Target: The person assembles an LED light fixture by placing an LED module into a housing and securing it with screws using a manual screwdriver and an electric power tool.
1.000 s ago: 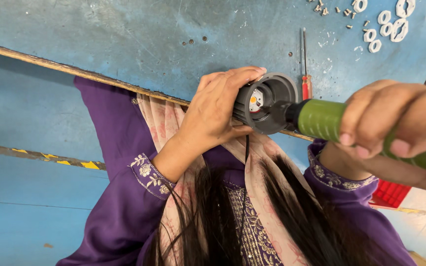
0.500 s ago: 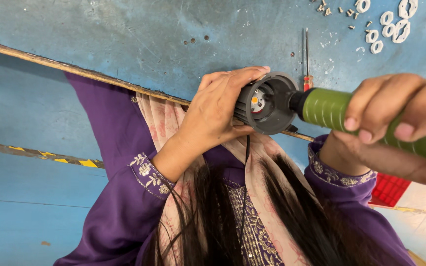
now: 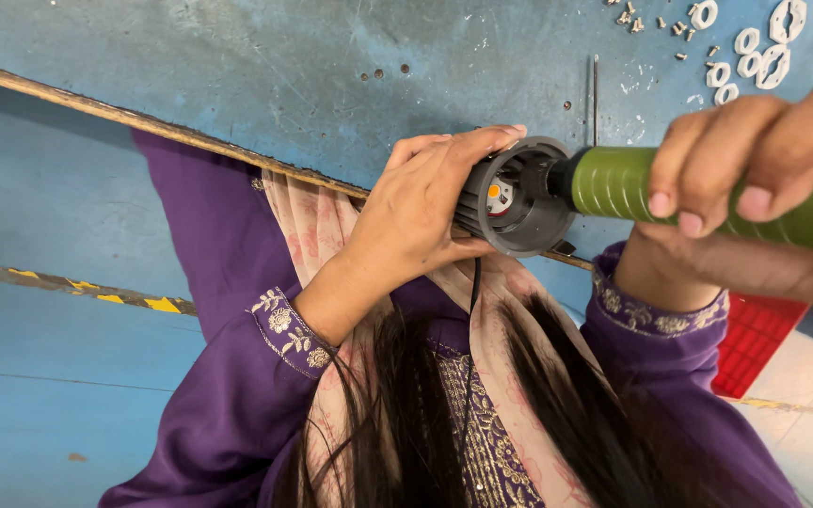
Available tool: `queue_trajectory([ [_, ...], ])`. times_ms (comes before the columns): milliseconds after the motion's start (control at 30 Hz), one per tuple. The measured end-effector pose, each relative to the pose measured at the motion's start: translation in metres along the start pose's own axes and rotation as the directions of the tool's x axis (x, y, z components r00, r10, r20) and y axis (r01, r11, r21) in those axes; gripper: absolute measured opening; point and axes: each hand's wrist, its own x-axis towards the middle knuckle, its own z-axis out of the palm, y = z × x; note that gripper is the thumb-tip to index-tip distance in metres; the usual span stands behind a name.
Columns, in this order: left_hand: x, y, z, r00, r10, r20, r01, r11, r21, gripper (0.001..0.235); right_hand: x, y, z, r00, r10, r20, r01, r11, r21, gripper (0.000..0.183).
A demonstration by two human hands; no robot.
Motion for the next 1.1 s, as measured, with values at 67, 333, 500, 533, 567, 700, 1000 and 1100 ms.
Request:
queue_trajectory([
  [67,0.0,-0.001,0.0,1.0,0.003,0.001,-0.003,1.0,-0.005,0.09,0.009,0.005,0.003,1.0,0.021,0.01,-0.021,1.0,0.004,0.071],
  [333,-0.002,-0.003,-0.001,1.0,0.001,0.006,-0.001,1.0,-0.026,0.095,-0.005,0.001,0.018,0.989,0.035,-0.141,-0.06,0.982,-0.178,0.081],
  [500,0.0,-0.002,-0.003,1.0,0.017,-0.003,-0.018,0.999,-0.026,0.099,0.01,0.004,0.03,0.991,-0.001,-0.135,-0.02,0.987,-0.159,0.09],
  [533,0.0,-0.002,-0.002,1.0,0.011,-0.006,-0.011,1.0,-0.022,0.098,0.007,0.003,0.027,0.992,-0.001,-0.128,-0.02,0.986,-0.166,0.088],
  [567,-0.001,-0.001,-0.001,1.0,-0.002,-0.008,0.002,1.0,-0.019,0.097,0.002,0.002,0.023,0.992,0.004,-0.125,-0.026,0.985,-0.169,0.086],
  [700,-0.002,-0.002,-0.002,1.0,0.001,-0.004,-0.002,1.0,-0.027,0.103,0.006,-0.012,-0.033,0.982,0.057,0.179,-0.03,0.988,-0.15,0.047],
  [1000,0.004,0.004,-0.015,0.991,0.037,0.125,-0.03,0.998,-0.059,0.103,-0.02,-0.05,0.046,0.992,0.13,-0.005,-0.13,0.984,-0.126,0.034],
  [1100,0.003,0.004,-0.015,0.99,0.058,0.13,-0.053,0.998,-0.037,0.101,-0.02,-0.068,0.04,0.932,0.36,-0.037,-0.362,0.92,-0.154,0.041],
])
